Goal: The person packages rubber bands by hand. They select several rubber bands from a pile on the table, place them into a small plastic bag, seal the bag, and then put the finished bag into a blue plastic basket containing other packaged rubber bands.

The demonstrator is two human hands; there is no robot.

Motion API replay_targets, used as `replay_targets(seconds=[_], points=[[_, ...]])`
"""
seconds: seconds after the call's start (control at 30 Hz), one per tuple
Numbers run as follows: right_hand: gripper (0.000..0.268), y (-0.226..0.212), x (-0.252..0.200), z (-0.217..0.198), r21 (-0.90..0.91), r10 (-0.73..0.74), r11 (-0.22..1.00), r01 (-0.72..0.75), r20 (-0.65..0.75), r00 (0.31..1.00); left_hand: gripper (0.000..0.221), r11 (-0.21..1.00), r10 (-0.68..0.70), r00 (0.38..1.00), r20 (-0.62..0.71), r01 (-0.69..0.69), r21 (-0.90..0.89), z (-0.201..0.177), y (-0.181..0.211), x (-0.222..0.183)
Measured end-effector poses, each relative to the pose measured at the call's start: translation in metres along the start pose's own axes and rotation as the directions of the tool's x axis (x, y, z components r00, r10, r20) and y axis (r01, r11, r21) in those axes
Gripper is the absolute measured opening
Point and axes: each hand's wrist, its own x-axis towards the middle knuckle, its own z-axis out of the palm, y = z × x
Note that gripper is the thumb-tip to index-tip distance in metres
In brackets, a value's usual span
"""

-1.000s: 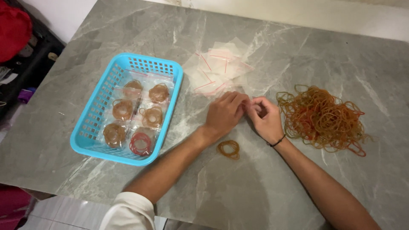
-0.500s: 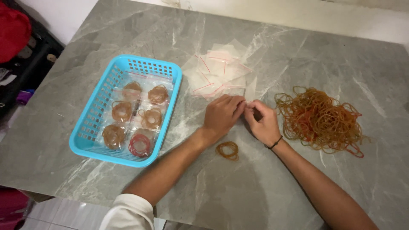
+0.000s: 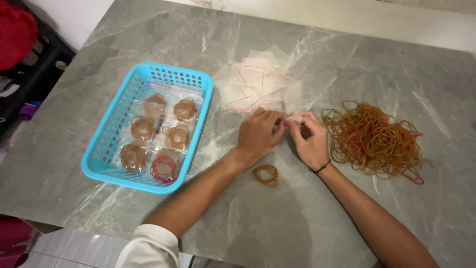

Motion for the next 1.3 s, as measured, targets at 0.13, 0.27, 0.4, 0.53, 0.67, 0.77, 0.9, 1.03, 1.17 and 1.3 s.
replay_targets(seconds=[0.13,0.27,0.4,0.53,0.67,0.77,0.9,1.03,1.17,1.3], points=[[0.007,0.004,-0.001,-0.001,-0.020,0.050,0.999,-0.049,0.002,0.999,0.008,0.997,0.040,0.999,-0.011,-0.039,0.059,-0.001,-0.001,0.000],[0.009,0.003,-0.001,0.000,0.006,0.184,0.983,-0.184,-0.021,0.983,0.008,0.998,0.063,0.998,-0.028,-0.062,0.029,-0.005,0.004,0.004],[0.006,0.010,-0.005,0.003,0.048,0.305,0.952,-0.303,-0.030,0.952,0.007,0.980,0.165,0.985,-0.050,-0.158,0.118,0.001,0.002,-0.001],[0.011,0.028,-0.008,0.002,0.035,0.241,0.970,-0.240,-0.044,0.969,0.010,0.975,0.206,0.974,-0.099,-0.196,0.106,-0.016,0.012,0.008],[0.012,0.036,-0.010,-0.003,0.101,0.232,0.968,-0.231,0.005,0.973,0.009,0.977,0.203,0.973,-0.111,-0.208,-0.037,-0.014,0.016,0.008],[0.012,0.040,-0.007,-0.003,0.160,0.218,0.962,-0.223,0.045,0.975,0.009,0.968,0.227,0.968,-0.111,-0.237,-0.087,-0.010,0.016,0.006],[0.007,0.054,-0.017,0.003,0.003,0.232,0.973,-0.232,-0.030,0.972,0.009,0.949,0.305,0.935,-0.181,-0.315,-0.030,-0.011,0.019,0.008],[0.007,0.034,-0.012,0.003,0.021,0.288,0.958,-0.287,-0.042,0.957,0.008,0.947,0.308,0.929,-0.207,-0.320,-0.029,-0.016,0.022,0.009],[0.009,0.040,-0.011,0.005,0.041,0.284,0.959,-0.282,-0.063,0.957,0.009,0.917,0.354,0.922,-0.158,-0.376,-0.136,-0.017,0.019,0.011],[0.011,0.027,-0.007,0.005,0.015,0.257,0.967,-0.256,-0.055,0.965,0.010,0.923,0.318,0.926,-0.205,-0.352,-0.158,-0.017,0.023,0.014]])
